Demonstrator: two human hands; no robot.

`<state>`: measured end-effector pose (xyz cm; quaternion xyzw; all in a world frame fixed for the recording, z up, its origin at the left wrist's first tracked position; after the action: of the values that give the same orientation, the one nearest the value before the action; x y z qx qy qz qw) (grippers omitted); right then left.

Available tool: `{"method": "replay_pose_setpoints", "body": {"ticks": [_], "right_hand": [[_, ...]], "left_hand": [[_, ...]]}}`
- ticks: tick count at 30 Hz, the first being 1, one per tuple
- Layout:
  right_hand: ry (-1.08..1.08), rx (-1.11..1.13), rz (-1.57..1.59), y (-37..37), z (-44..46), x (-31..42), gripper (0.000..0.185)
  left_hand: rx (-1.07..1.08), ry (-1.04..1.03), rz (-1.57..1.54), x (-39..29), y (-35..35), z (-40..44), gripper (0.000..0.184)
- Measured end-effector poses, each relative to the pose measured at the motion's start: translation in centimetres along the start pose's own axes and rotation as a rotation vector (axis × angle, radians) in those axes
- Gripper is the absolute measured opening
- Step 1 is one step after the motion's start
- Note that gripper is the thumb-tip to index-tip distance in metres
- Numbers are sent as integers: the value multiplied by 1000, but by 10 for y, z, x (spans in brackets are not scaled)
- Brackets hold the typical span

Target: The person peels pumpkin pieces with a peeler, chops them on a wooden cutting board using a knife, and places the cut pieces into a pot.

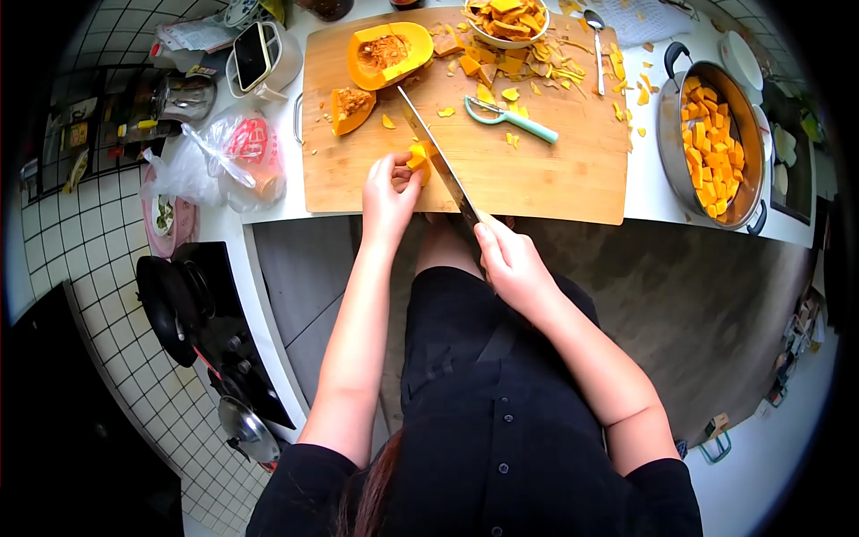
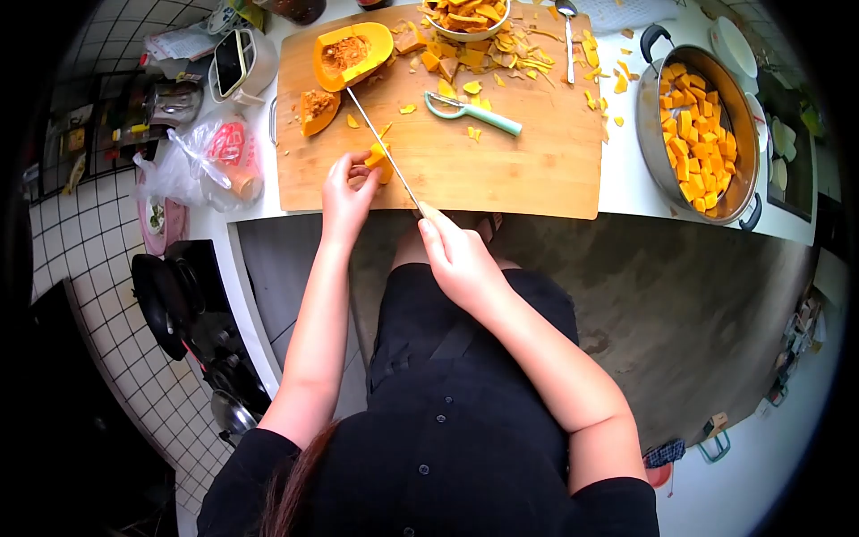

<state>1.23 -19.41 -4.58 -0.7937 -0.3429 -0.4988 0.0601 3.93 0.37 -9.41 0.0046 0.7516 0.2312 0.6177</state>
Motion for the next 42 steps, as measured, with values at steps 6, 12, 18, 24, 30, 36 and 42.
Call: {"method": "replay_pose_setpoints", "body": {"ticks": [6,12,18,24,30,36,42], "right_hand": [[67,-71,19,-3,9,4,35],[140,-134,41,-7,16,7,34],[254,-234,-8,-17,13,5,33],[211,-186,-80,-26,23,1,34],[123,-105,-133,-26,17,2,37],[145,-141,-168,-30,26,4,37],[207,-186,-148,-30,21,-5,37]], "left_hand": [[9,0,17,0,1,0,23],[23,-20,62,2,2,0,24],[11,-67,116,14,8,1,26],[11,-1,28,11,6,0,23],[15,-98,53,26,9,0,19],[16,-36,-40,26,8,0,19],[4,0,-118,22,6,-2,20]]}}
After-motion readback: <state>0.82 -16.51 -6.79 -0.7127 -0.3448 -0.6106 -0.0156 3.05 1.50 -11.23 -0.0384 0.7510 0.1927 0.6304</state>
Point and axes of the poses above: each hand's wrist, its own z-axis towards the middle knuckle, its own y-axis out of the back of the hand, x = y × z, the point moved 6 cm from there along z, towards the middle knuckle, and after that the axes turned 12 degrees about -z, right-handed, at the moved point
